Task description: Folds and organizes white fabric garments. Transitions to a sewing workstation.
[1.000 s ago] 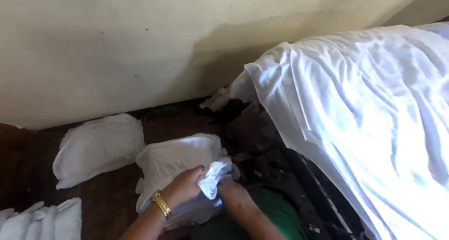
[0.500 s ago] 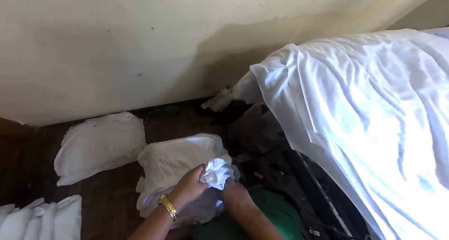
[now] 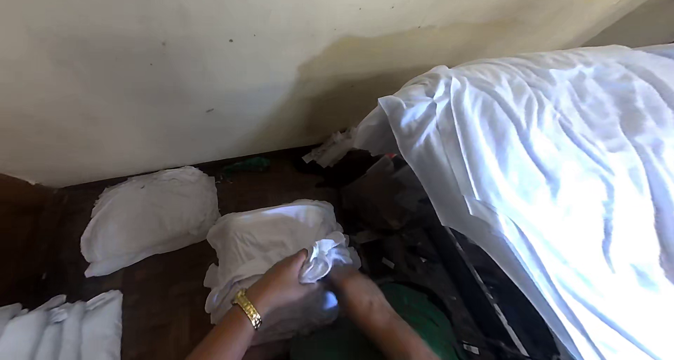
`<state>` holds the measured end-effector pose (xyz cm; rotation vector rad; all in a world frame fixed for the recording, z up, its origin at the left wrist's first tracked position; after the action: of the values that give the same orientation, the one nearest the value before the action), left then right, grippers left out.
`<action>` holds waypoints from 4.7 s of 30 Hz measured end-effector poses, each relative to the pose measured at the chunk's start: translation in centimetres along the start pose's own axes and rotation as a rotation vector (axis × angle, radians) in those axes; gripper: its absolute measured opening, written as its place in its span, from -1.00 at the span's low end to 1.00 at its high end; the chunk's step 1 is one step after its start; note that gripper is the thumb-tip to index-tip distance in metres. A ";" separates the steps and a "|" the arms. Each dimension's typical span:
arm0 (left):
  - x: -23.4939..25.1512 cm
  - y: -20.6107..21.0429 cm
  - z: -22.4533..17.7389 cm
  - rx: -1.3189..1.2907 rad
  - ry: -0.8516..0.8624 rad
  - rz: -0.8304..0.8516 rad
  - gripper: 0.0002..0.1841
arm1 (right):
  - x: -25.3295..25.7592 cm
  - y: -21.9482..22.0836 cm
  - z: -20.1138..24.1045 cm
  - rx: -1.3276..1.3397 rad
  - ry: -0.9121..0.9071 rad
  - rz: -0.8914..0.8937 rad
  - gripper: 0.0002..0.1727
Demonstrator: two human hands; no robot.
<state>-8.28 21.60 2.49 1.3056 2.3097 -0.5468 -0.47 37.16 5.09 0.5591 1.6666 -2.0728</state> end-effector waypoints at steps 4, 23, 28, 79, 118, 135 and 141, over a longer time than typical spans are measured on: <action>0.3 0.2 -0.7 0.086 -0.042 -0.095 -0.43 | -0.5 -1.6 -0.5 0.180 0.018 -0.312 -0.76; 2.0 -1.4 -0.2 -0.159 0.022 -0.326 -0.47 | -0.6 0.5 0.8 0.050 -0.205 -0.095 -0.70; 1.7 -1.3 0.5 -0.217 0.046 -0.259 -0.45 | 0.6 3.4 1.6 -0.313 -0.085 0.249 -0.39; 3.6 -0.4 4.4 -0.459 -0.085 -0.117 -0.11 | 0.6 3.5 1.7 -0.260 -0.070 0.388 -0.51; -4.5 6.4 1.5 0.417 0.200 -0.159 -0.64 | 4.8 -4.5 9.4 -0.271 -0.381 0.201 -0.66; -7.0 -1.0 -4.0 0.165 0.294 -0.656 -0.46 | 0.6 -4.9 4.5 -0.129 -0.112 -0.478 -0.23; -7.4 6.4 3.0 0.268 0.165 -0.399 -0.63 | 3.3 -9.7 5.1 -0.180 -0.105 -0.394 -0.59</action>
<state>1.19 17.86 3.18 1.0294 2.7309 -0.9364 -8.83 33.76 12.11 0.0631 1.9994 -2.1335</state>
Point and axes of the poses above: each hand's wrist, its own x-axis towards the middle knuckle, its own y-axis out of the palm, z = x × y, the point moved 3 cm from there along x, towards the middle knuckle, and after that the axes turned 14 degrees about -x, right-handed, at the moved point
